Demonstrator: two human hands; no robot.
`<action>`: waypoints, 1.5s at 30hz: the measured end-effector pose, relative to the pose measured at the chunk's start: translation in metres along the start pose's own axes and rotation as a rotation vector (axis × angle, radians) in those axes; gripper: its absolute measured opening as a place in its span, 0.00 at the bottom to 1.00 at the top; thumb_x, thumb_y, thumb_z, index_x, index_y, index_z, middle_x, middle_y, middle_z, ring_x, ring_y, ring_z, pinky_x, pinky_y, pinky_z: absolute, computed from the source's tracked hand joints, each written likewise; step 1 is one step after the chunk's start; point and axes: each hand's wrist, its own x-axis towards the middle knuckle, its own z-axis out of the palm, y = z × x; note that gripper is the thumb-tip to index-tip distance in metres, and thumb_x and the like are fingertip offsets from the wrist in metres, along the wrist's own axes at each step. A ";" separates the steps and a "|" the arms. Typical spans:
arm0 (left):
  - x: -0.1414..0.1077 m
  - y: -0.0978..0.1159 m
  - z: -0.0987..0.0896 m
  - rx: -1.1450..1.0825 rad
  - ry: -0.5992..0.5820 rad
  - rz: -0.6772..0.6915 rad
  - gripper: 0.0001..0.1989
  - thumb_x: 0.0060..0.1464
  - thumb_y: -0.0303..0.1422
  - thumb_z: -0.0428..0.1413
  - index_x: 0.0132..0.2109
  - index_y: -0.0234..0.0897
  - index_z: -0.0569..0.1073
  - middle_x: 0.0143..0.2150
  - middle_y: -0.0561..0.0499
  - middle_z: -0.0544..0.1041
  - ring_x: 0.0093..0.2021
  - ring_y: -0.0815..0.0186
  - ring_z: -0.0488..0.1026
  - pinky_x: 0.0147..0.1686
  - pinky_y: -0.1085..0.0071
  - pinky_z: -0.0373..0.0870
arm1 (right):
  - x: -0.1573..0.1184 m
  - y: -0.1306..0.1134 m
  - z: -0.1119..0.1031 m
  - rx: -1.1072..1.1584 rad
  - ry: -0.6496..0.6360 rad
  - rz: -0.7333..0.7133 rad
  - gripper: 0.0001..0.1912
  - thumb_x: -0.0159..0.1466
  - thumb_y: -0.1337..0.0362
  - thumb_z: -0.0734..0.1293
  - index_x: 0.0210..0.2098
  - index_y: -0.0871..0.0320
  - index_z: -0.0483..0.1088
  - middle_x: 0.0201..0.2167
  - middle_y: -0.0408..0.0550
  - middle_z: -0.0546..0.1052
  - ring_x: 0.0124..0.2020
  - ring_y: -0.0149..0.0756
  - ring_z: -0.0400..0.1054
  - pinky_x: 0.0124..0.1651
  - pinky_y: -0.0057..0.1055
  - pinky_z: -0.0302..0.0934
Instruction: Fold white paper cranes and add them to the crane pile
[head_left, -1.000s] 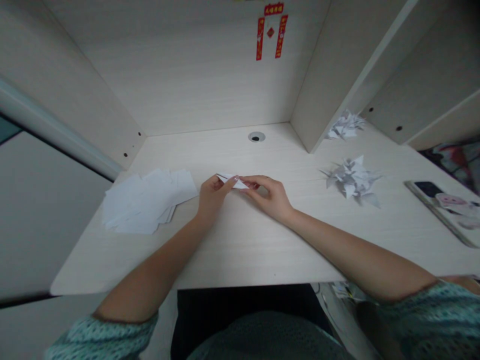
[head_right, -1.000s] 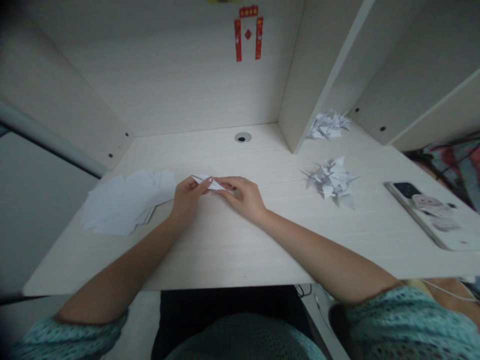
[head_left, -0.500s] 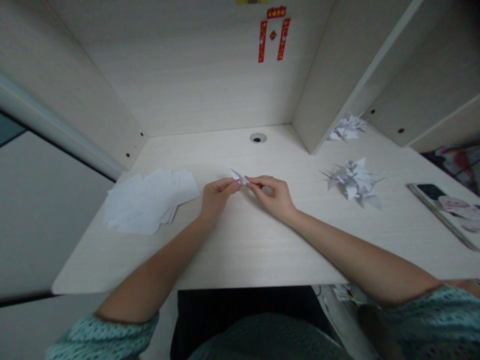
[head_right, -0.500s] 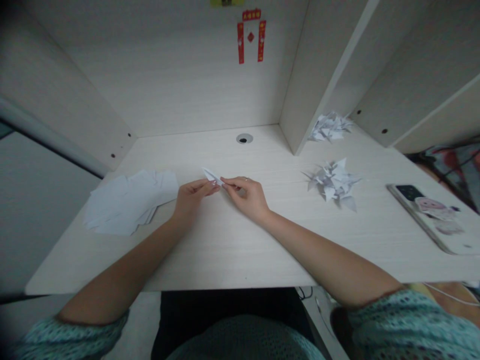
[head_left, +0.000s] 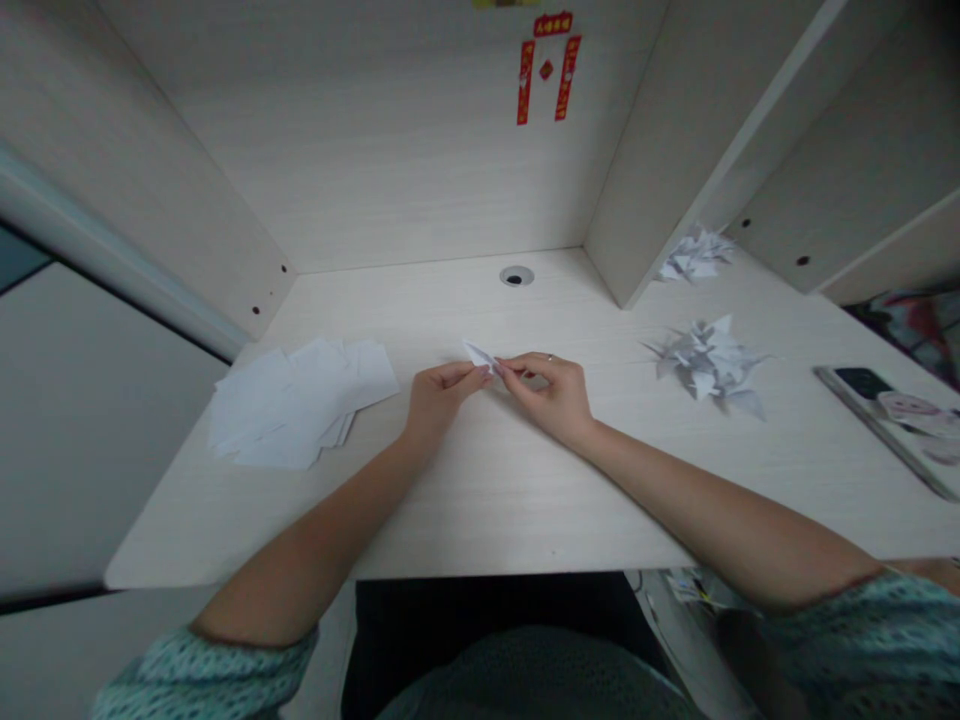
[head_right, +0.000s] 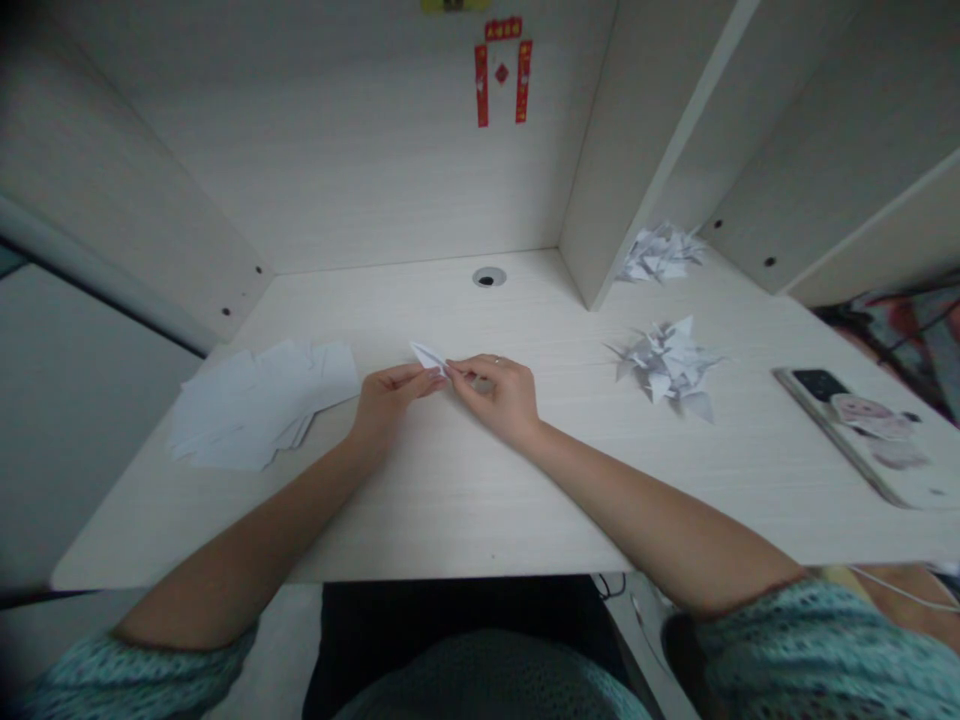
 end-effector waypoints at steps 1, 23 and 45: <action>0.000 0.001 0.000 -0.014 0.002 -0.013 0.11 0.43 0.39 0.63 0.32 0.36 0.80 0.32 0.49 0.80 0.38 0.62 0.77 0.48 0.63 0.69 | 0.000 0.000 0.000 0.003 -0.002 0.000 0.09 0.61 0.61 0.66 0.35 0.54 0.78 0.30 0.45 0.81 0.30 0.33 0.73 0.35 0.30 0.66; -0.003 0.004 0.002 -0.131 -0.036 -0.034 0.11 0.43 0.37 0.62 0.35 0.37 0.78 0.36 0.49 0.79 0.38 0.67 0.74 0.46 0.69 0.68 | -0.003 0.004 -0.003 -0.141 -0.112 -0.166 0.13 0.61 0.64 0.64 0.44 0.49 0.75 0.41 0.46 0.79 0.39 0.35 0.73 0.43 0.32 0.66; 0.003 -0.001 -0.002 0.030 0.139 0.068 0.15 0.42 0.44 0.63 0.24 0.37 0.73 0.24 0.54 0.73 0.27 0.71 0.68 0.30 0.73 0.64 | 0.001 0.008 0.008 0.222 -0.119 0.274 0.16 0.54 0.51 0.70 0.32 0.57 0.79 0.22 0.45 0.77 0.21 0.28 0.63 0.25 0.27 0.57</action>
